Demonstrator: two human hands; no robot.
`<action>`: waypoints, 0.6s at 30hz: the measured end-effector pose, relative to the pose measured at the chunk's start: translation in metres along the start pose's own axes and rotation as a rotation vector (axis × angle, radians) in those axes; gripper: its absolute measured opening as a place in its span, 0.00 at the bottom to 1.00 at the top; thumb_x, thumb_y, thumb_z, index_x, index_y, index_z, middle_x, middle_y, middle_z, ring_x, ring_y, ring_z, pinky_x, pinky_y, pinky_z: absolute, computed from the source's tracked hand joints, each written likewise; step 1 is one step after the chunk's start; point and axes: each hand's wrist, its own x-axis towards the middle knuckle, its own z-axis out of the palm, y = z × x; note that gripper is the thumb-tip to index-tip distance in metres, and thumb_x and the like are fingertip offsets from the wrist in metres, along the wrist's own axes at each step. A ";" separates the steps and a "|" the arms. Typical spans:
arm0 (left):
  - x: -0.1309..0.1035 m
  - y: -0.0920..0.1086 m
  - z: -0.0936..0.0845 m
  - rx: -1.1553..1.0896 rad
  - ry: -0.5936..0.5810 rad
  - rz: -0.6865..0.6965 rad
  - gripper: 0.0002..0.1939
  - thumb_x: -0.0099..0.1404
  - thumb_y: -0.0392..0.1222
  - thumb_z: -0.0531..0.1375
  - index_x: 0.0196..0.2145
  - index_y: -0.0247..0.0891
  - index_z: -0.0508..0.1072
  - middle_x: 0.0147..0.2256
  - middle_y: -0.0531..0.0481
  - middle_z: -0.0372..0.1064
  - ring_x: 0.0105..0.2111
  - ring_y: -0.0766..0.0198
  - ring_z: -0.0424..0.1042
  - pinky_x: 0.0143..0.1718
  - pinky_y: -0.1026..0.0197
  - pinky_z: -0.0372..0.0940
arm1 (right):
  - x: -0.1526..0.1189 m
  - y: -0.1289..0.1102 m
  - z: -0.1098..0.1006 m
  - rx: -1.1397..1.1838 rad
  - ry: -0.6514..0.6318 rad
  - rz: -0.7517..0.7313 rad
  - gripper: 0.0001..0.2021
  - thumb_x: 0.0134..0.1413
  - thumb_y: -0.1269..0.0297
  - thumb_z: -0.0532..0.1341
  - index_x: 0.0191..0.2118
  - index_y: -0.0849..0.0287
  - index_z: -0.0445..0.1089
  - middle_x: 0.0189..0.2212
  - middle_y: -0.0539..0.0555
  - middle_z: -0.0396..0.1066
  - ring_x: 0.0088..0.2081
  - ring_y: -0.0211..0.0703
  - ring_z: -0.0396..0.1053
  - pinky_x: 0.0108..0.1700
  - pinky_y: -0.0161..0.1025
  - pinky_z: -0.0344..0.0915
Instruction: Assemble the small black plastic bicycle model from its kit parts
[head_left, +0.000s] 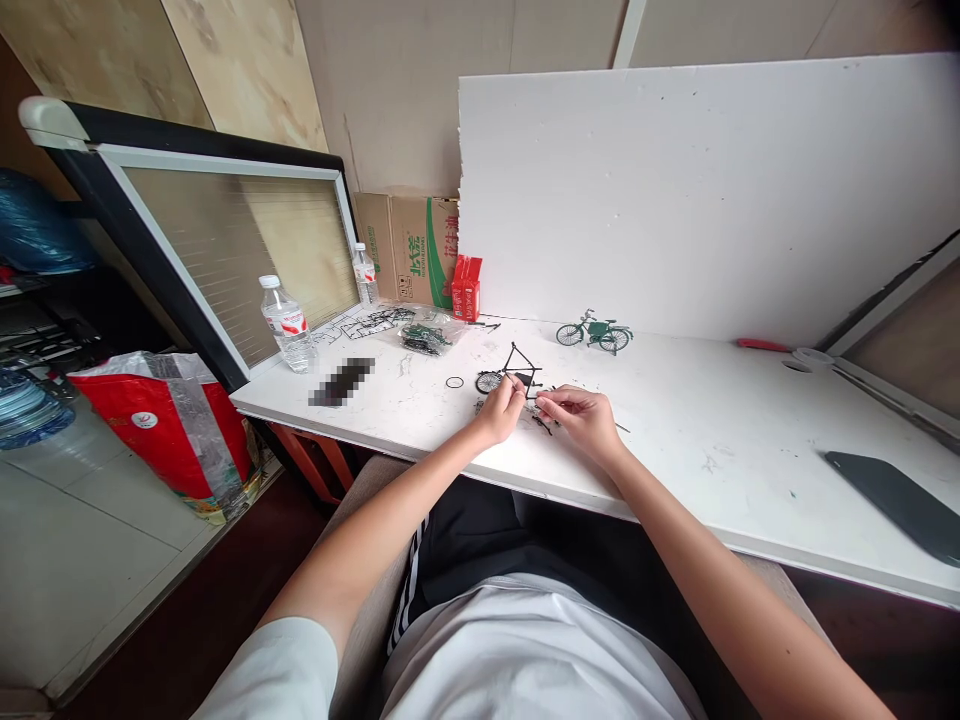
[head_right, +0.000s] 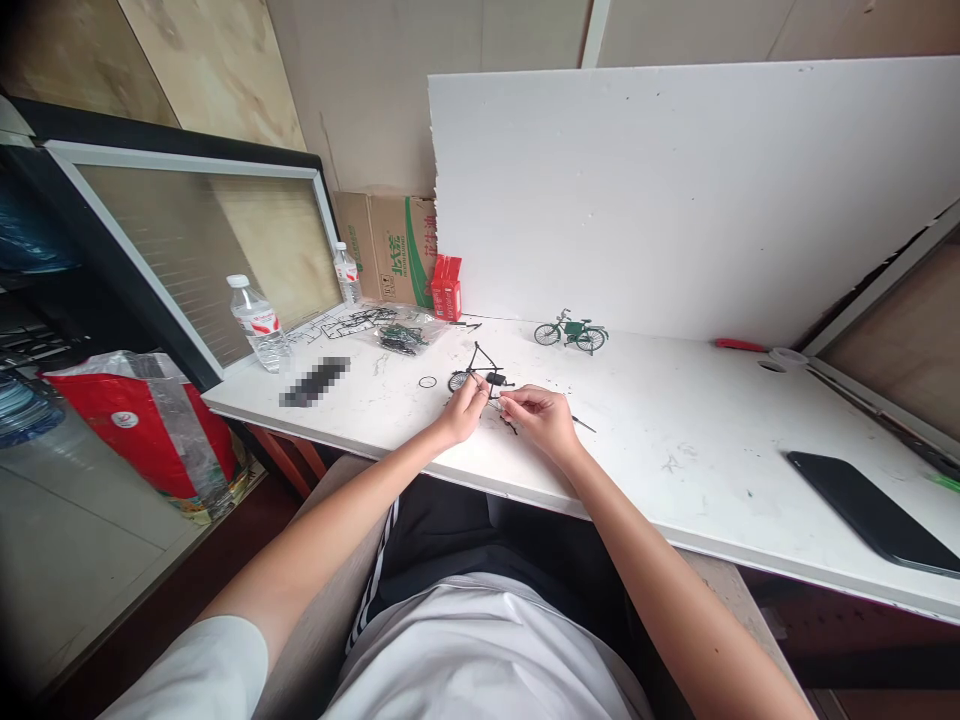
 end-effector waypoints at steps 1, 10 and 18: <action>0.000 0.000 0.000 0.004 0.014 0.010 0.05 0.76 0.36 0.50 0.39 0.42 0.60 0.40 0.45 0.69 0.42 0.58 0.69 0.49 0.54 0.65 | 0.000 0.001 0.000 0.029 0.004 0.017 0.20 0.59 0.42 0.69 0.35 0.56 0.84 0.32 0.58 0.81 0.33 0.51 0.78 0.38 0.47 0.75; -0.002 -0.003 0.005 0.063 0.105 0.119 0.03 0.76 0.41 0.51 0.42 0.42 0.61 0.40 0.43 0.70 0.40 0.56 0.72 0.45 0.54 0.66 | 0.005 0.011 0.000 0.223 0.057 0.124 0.24 0.48 0.40 0.75 0.40 0.57 0.84 0.33 0.58 0.83 0.35 0.53 0.80 0.40 0.48 0.79; -0.002 -0.005 0.004 0.077 0.111 0.102 0.04 0.77 0.43 0.51 0.43 0.42 0.62 0.40 0.45 0.70 0.38 0.57 0.71 0.43 0.54 0.66 | 0.002 0.004 0.003 0.261 -0.003 0.157 0.22 0.51 0.43 0.75 0.42 0.58 0.85 0.32 0.59 0.83 0.32 0.51 0.79 0.34 0.45 0.77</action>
